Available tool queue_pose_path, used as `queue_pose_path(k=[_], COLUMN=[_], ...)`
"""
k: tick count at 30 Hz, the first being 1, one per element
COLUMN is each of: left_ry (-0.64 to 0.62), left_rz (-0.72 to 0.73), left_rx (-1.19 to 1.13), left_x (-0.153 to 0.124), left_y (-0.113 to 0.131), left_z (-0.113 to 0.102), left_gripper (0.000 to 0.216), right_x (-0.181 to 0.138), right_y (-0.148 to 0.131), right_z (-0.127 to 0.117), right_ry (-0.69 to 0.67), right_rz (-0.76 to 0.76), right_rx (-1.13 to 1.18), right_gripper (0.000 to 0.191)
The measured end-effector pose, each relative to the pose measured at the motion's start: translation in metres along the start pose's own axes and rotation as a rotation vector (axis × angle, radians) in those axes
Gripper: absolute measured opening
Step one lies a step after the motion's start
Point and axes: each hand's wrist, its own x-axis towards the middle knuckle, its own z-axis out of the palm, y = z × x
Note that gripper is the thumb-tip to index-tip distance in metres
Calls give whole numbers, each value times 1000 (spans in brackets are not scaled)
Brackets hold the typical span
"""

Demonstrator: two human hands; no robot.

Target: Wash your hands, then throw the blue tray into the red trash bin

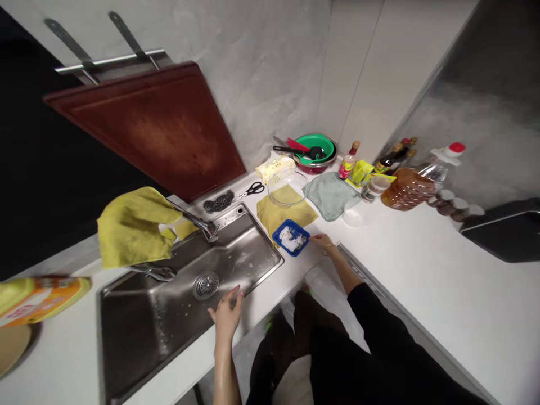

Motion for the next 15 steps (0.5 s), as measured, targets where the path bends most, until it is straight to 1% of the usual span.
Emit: queue_pose_path(k=[3, 6, 9, 12, 15], left_ry=[17, 29, 37, 34, -27], left_rz=[-33, -65, -72, -71, -32], left_rx=[-5, -11, -17, -7, 5], left_x=[-12, -22, -26, -22, -9], left_y=[12, 15, 15, 13, 11], left_z=[8, 10, 10, 6, 1], left_gripper=[40, 37, 37, 40, 43], right_x=[6, 4, -7, -25, -48], right_y=[-3, -5, -8, -10, -7], right_z=[0, 2, 4, 4, 3], right_ry=[-75, -138, -181, -154, -99], right_rz=[3, -7, -1, 35, 80], right_rx=[40, 114, 229, 304, 378], right_gripper=[21, 27, 34, 35, 28])
